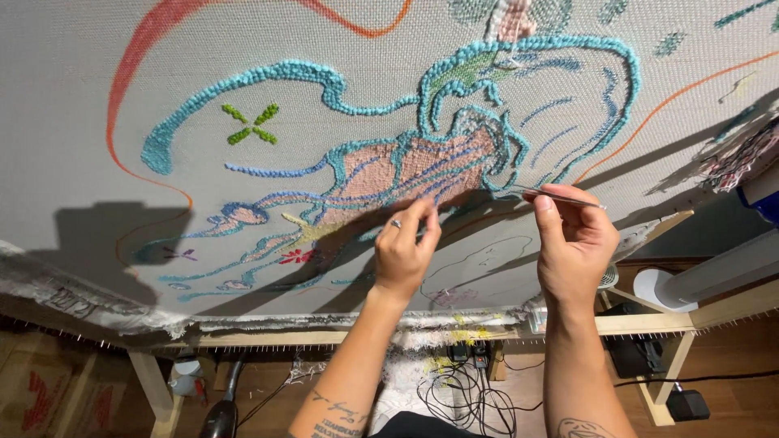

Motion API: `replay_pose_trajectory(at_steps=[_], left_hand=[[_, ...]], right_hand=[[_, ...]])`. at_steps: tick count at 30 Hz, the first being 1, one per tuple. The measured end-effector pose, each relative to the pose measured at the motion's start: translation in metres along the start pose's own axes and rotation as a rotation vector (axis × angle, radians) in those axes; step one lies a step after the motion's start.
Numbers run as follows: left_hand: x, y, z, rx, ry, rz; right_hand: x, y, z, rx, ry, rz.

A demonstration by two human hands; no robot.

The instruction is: Trimming and refining details on a tufted rug using tweezers to pull out stray yarn strands.

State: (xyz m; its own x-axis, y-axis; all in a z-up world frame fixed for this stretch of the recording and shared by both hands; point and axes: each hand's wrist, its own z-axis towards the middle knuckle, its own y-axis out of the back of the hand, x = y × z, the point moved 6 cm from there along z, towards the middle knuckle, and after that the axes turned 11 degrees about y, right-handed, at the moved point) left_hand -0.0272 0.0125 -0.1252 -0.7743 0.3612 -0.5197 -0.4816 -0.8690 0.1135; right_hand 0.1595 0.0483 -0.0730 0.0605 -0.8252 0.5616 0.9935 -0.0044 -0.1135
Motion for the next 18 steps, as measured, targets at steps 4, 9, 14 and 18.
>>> replay_pose_trajectory(at_steps=[4, 9, 14, 18], left_hand=[[-0.009, -0.016, -0.034, 0.181, -0.079, -0.086], [-0.042, 0.004, 0.003, 0.208, -0.082, -0.126], [-0.08, 0.016, 0.046, 0.242, -0.111, -0.225], [-0.078, 0.009, 0.049, 0.275, -0.099, -0.278]], right_hand=[[0.017, 0.0, 0.011, 0.008, 0.121, -0.184], [0.029, -0.008, 0.018, 0.101, 0.283, -0.358], [0.03, -0.013, 0.022, 0.2, 0.199, -0.236], [0.038, -0.021, 0.028, 0.29, 0.219, -0.179]])
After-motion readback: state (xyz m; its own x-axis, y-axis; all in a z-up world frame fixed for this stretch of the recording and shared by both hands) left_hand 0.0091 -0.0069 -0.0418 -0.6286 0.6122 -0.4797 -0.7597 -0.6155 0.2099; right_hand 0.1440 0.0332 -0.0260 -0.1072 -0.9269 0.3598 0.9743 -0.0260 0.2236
